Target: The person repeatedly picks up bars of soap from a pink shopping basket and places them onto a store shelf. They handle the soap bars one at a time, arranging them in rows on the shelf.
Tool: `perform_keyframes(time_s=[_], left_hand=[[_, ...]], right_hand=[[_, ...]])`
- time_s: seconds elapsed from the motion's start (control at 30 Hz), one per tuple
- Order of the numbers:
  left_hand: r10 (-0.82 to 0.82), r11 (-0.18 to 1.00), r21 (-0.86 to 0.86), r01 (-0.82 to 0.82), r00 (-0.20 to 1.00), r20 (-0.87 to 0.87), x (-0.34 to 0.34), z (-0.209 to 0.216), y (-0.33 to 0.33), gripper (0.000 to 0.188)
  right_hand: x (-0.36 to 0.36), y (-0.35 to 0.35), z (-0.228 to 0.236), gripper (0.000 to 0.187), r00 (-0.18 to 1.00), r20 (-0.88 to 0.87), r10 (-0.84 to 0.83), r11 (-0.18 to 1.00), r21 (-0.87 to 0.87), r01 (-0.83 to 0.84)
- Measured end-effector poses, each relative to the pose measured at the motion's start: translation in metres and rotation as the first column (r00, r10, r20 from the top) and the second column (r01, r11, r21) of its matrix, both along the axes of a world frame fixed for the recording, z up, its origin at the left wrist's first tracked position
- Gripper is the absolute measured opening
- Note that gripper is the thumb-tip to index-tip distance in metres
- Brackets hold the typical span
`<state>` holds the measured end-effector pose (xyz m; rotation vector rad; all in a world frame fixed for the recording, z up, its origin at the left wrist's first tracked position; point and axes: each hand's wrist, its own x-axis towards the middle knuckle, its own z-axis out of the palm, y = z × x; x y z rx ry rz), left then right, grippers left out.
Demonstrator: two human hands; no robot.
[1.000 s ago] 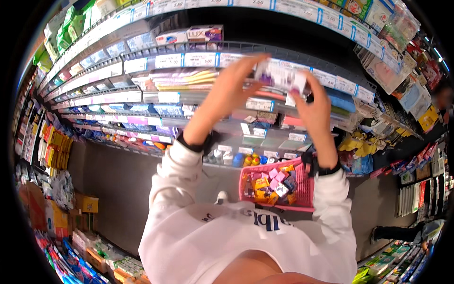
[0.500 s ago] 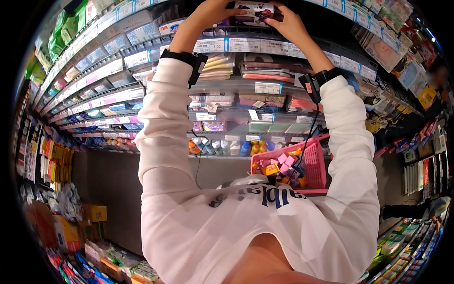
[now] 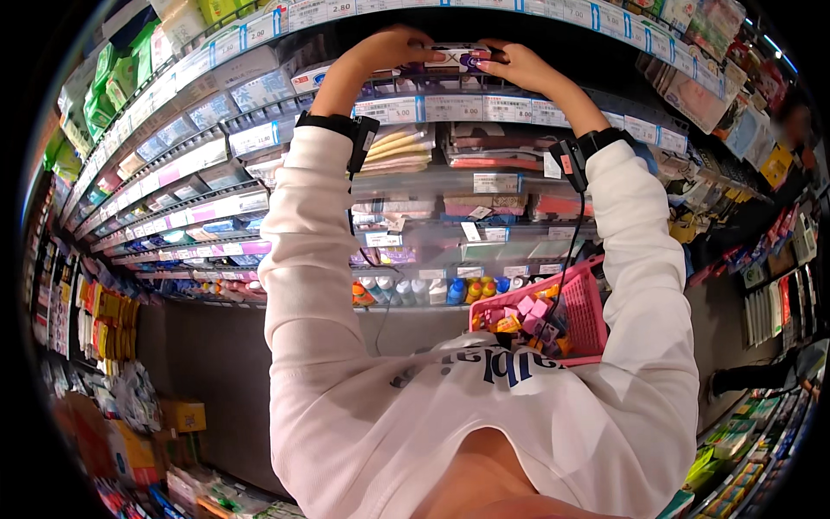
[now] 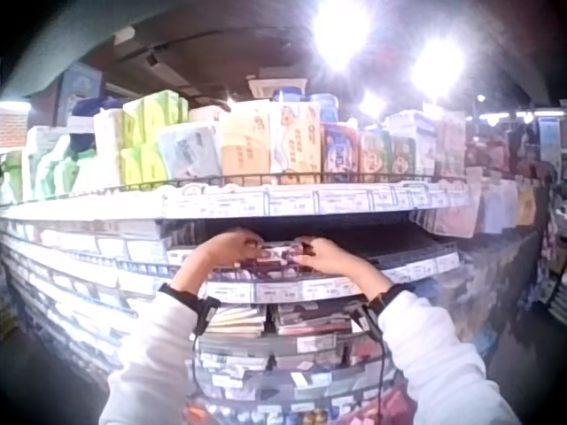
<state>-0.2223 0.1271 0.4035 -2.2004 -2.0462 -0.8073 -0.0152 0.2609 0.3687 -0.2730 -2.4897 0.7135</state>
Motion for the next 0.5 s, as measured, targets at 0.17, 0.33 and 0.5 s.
perform_keyframes(time_s=[0.17, 0.33, 0.5], left_hand=[[0.002, 1.000, 0.004, -0.002, 0.999, -0.034, -0.011, -0.002, 0.001, 0.060], [-0.040, 0.999, 0.014, 0.040, 0.999, -0.023, 0.000, -0.002, 0.000, 0.049], [-0.130, 0.985, -0.090, 0.150, 0.972, 0.197, 0.010, 0.011, -0.020, 0.035]], right_hand=[[-0.004, 0.005, -0.002, 0.057, 0.997, -0.015, 0.070, 0.997, -0.042, -0.071], [0.000, 0.014, -0.011, 0.056, 0.997, -0.032, 0.076, 0.997, 0.011, -0.075], [-0.008, 0.005, -0.014, 0.037, 0.990, -0.129, 0.050, 0.990, -0.128, -0.067]])
